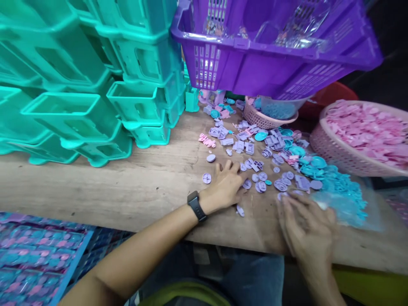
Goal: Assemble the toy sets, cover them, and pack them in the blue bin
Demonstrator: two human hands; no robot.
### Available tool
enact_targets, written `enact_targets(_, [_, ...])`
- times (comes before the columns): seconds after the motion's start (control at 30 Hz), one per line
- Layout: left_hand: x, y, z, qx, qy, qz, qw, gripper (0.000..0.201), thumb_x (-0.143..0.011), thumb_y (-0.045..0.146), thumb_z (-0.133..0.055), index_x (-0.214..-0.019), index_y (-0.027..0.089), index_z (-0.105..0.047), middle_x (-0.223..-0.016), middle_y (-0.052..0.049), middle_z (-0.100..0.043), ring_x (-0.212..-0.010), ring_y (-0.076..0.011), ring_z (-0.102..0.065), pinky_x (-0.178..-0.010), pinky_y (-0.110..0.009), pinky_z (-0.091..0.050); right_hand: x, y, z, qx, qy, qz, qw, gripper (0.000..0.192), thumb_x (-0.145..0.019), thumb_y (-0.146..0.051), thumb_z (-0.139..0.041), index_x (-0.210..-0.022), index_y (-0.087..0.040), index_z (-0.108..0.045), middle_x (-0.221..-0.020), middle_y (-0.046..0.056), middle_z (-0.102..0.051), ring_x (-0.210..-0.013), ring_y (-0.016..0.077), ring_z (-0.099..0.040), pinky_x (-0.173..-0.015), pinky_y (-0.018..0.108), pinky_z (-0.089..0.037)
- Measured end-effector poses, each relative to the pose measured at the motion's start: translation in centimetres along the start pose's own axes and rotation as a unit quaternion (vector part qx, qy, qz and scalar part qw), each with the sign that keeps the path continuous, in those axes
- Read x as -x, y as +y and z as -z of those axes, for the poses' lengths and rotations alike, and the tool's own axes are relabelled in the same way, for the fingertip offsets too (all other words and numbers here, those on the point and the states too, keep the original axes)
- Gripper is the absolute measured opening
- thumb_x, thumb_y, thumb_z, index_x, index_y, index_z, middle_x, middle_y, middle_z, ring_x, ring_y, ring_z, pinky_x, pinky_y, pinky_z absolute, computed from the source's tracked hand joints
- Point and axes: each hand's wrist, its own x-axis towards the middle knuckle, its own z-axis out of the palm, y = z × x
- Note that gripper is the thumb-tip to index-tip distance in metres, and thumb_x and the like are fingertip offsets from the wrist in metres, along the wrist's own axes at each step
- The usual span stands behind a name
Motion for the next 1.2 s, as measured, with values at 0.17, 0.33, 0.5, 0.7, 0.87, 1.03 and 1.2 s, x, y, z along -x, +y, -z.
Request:
enact_targets(0.17, [-0.3,0.0,-0.7,0.004,0.004,0.026,1.0,0.019,-0.098,0.026,-0.056,-0.11,0.018,-0.068,-0.127,-0.012,-0.06,-0.116,-0.0324,-0.049,-0.088,-0.053,-0.046,1.8,-5.4,-1.2,-0.06,-0.137,0.007,0.989,0.037,-0.105,-0.051,-0.048,-0.102,-0.03,-0.077,-0.101,0.002,-0.08,-0.092,0.0278,-0.072,-0.094,0.049,-0.039])
enact_targets(0.33, [1.7,0.4,-0.3,-0.014,0.02,0.033,0.999,0.018,-0.097,0.028,-0.059,-0.099,0.015,-0.07,-0.121,-0.013,-0.062,-0.116,-0.0331,-0.049,-0.09,-0.054,-0.043,1.9,-5.5,-1.6,-0.105,-0.137,-0.058,0.983,0.037,-0.1,-0.056,-0.054,-0.096,-0.028,-0.079,-0.095,0.002,-0.081,-0.087,0.0252,-0.074,-0.085,0.04,-0.047])
enact_targets(0.5, [3.8,2.4,-1.3,0.004,0.031,0.048,0.998,0.02,-0.098,0.029,-0.059,-0.092,0.014,-0.07,-0.116,-0.012,-0.064,-0.117,-0.0336,-0.049,-0.097,-0.058,-0.04,1.0,-4.3,-1.8,-0.181,-0.104,-0.286,0.935,0.043,-0.081,-0.064,-0.072,-0.09,-0.023,-0.081,-0.079,0.004,-0.08,-0.068,0.023,-0.074,-0.059,0.03,-0.054])
enact_targets(0.7, [4.2,3.1,-2.2,0.031,0.045,0.063,0.997,0.019,-0.099,0.028,-0.057,-0.099,0.014,-0.07,-0.116,-0.012,-0.065,-0.117,-0.0334,-0.049,-0.099,-0.059,-0.039,0.8,-4.7,-2.4,-0.206,-0.094,-0.287,0.931,0.041,-0.08,-0.062,-0.074,-0.089,-0.023,-0.083,-0.082,0.006,-0.081,-0.069,0.0248,-0.075,-0.062,0.032,-0.058])
enact_targets(0.87, [4.2,3.0,-2.2,0.036,0.044,0.059,0.997,0.022,-0.099,0.029,-0.057,-0.092,0.015,-0.072,-0.114,-0.012,-0.066,-0.118,-0.0342,-0.05,-0.1,-0.059,-0.039,0.5,-5.0,-2.5,-0.194,-0.08,-0.295,0.932,0.044,-0.078,-0.065,-0.074,-0.087,-0.023,-0.084,-0.078,0.005,-0.081,-0.065,0.0253,-0.075,-0.058,0.032,-0.057])
enact_targets(1.03, [4.2,3.0,-2.5,0.044,0.055,0.054,0.996,0.019,-0.098,0.027,-0.058,-0.09,0.015,-0.071,-0.113,-0.011,-0.066,-0.118,-0.0343,-0.05,-0.1,-0.059,-0.039,-0.2,-4.8,-2.4,-0.15,-0.08,-0.222,0.96,0.044,-0.083,-0.068,-0.069,-0.081,-0.026,-0.083,-0.08,0.005,-0.081,-0.069,0.0259,-0.076,-0.061,0.033,-0.058])
enact_targets(1.2, [4.3,2.8,-1.7,0.051,0.031,0.053,0.997,0.014,-0.094,0.023,-0.06,-0.087,0.016,-0.07,-0.11,-0.009,-0.067,-0.114,-0.033,-0.052,-0.1,-0.059,-0.041,-1.0,-5.1,-2.8,-0.111,-0.13,-0.095,0.981,0.044,-0.097,-0.057,-0.055,-0.08,-0.025,-0.079,-0.083,0.008,-0.08,-0.077,0.0269,-0.075,-0.074,0.04,-0.056])
